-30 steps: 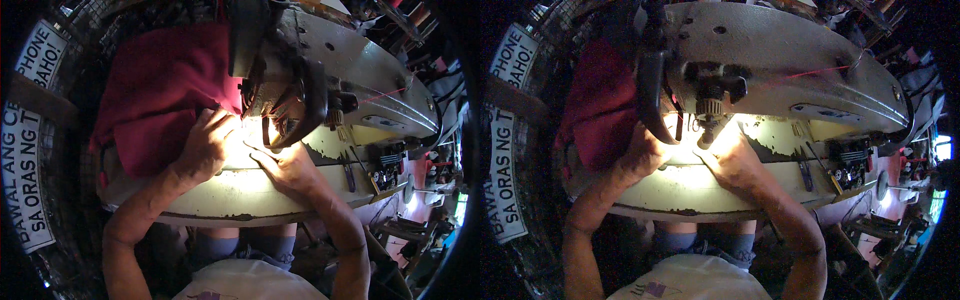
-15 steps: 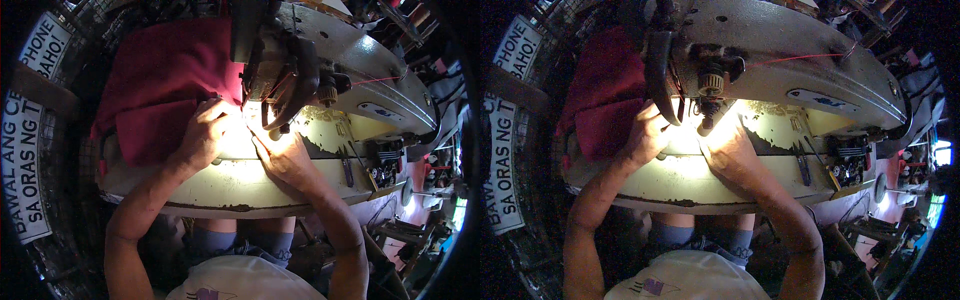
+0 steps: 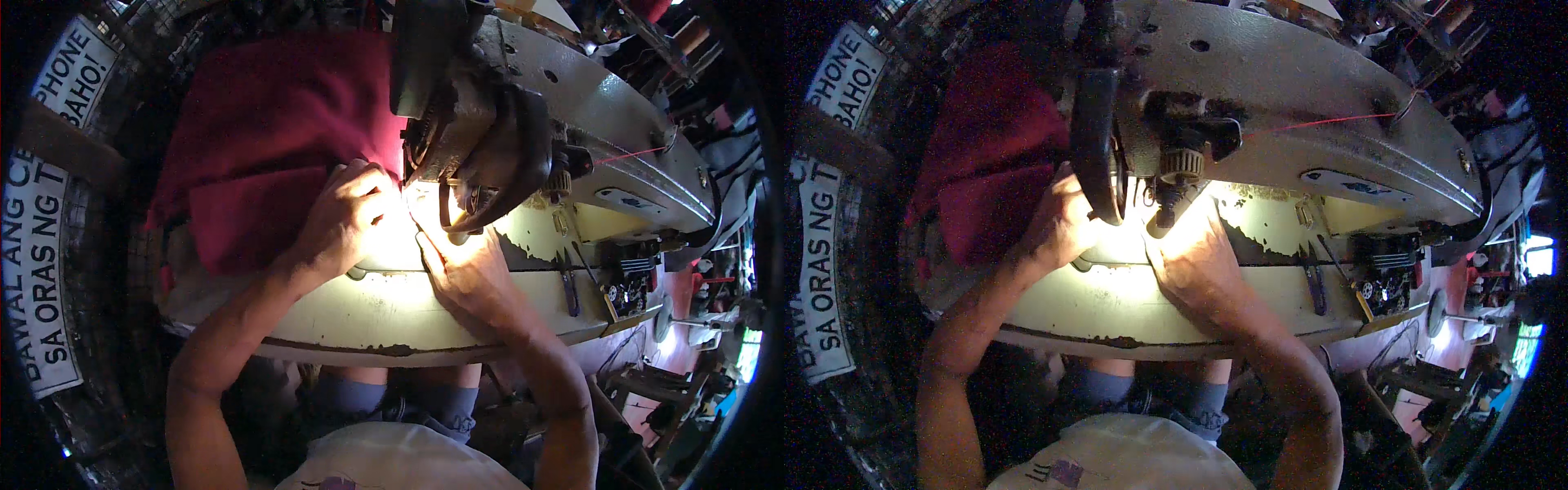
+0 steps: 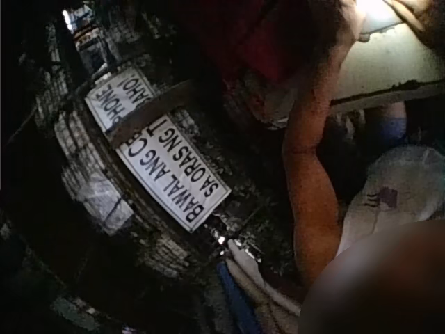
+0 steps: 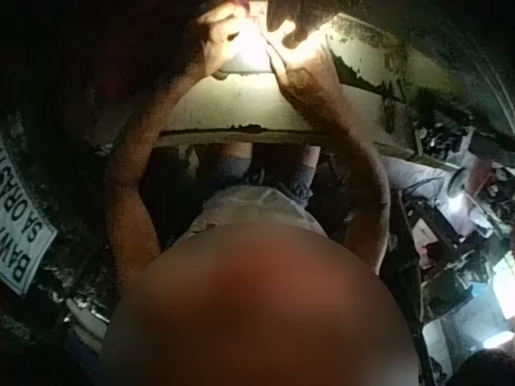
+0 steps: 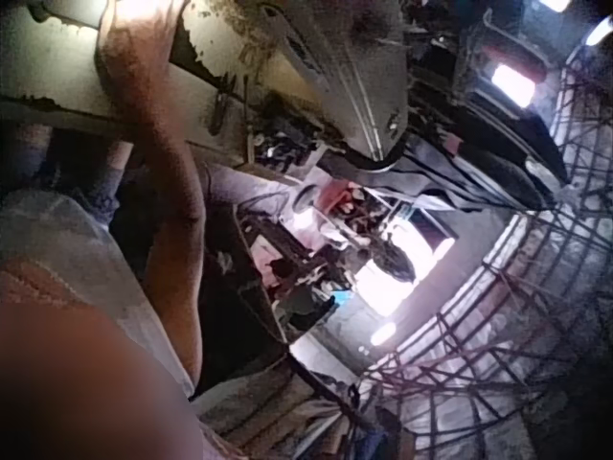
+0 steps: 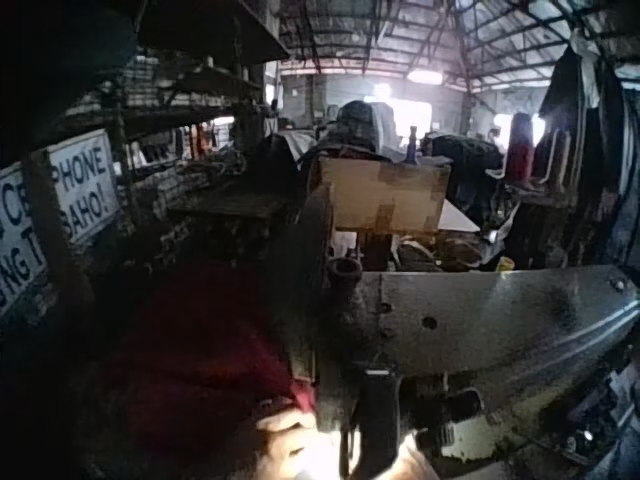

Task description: Sewing fabric for bag manufacturing using an industrial sewing machine.

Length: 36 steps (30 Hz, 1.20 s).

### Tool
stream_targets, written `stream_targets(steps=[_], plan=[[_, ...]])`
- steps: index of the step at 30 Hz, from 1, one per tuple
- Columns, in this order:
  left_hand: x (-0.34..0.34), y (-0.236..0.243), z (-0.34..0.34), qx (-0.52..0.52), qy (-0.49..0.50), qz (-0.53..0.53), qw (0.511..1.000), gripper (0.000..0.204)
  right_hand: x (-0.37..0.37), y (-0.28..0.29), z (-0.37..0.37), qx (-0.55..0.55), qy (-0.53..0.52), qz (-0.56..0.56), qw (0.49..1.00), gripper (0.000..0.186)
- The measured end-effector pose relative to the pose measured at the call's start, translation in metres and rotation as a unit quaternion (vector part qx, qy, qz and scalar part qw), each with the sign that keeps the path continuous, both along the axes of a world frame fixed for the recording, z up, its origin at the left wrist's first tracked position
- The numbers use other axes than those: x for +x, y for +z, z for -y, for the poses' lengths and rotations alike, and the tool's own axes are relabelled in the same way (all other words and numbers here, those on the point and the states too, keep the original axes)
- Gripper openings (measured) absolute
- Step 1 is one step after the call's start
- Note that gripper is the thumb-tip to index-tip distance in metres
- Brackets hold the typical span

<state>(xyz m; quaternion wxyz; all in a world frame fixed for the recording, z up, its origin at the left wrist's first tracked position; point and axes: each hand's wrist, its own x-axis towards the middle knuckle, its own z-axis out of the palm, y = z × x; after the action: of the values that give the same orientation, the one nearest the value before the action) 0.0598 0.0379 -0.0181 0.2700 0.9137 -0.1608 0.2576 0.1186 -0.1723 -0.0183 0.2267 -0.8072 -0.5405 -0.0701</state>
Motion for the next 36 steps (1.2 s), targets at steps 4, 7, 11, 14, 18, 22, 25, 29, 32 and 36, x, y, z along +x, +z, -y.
stream_targets(steps=[4, 7, 11, 14, 18, 22, 25, 29, 32, 36], plan=[[0.002, -0.002, 0.0, -0.014, 0.01, 0.015, 1.0, 0.006, 0.003, -0.001, -0.003, 0.047, 0.003, -0.021, 0.999, 0.022], [0.003, -0.003, -0.001, -0.007, -0.002, 0.014, 1.0, 0.006, 0.004, 0.004, 0.011, 0.021, 0.002, -0.058, 0.998, 0.018], [0.002, -0.004, -0.004, -0.006, 0.009, 0.008, 1.0, 0.006, -0.015, 0.022, 0.077, 0.119, -0.127, 0.018, 0.985, 0.027], [0.003, -0.003, -0.006, -0.004, -0.005, -0.016, 1.0, 0.006, -0.017, 0.029, 0.144, 0.069, -0.262, 0.115, 0.956, 0.031], [0.01, -0.004, -0.011, -0.014, -0.015, 0.002, 1.0, 0.005, 0.003, 0.008, 0.196, 0.083, -0.393, 0.195, 0.895, 0.033], [0.013, -0.008, -0.011, -0.029, -0.022, -0.006, 0.999, 0.009, 0.008, -0.019, 0.205, 0.117, -0.439, 0.168, 0.875, 0.04], [0.011, -0.008, -0.012, -0.036, -0.017, -0.027, 0.999, 0.009, 0.006, -0.025, 0.205, 0.107, -0.454, 0.17, 0.868, 0.044], [0.013, -0.006, -0.014, -0.026, -0.009, -0.022, 0.999, 0.007, 0.007, -0.022, 0.207, 0.109, -0.437, 0.178, 0.875, 0.044], [0.016, -0.007, -0.013, -0.039, -0.024, 0.002, 0.999, 0.006, 0.007, -0.021, 0.205, 0.115, -0.446, 0.163, 0.873, 0.043], [0.018, -0.006, -0.015, -0.038, -0.024, -0.009, 0.999, 0.007, 0.006, -0.022, 0.204, 0.115, -0.445, 0.167, 0.872, 0.043]])
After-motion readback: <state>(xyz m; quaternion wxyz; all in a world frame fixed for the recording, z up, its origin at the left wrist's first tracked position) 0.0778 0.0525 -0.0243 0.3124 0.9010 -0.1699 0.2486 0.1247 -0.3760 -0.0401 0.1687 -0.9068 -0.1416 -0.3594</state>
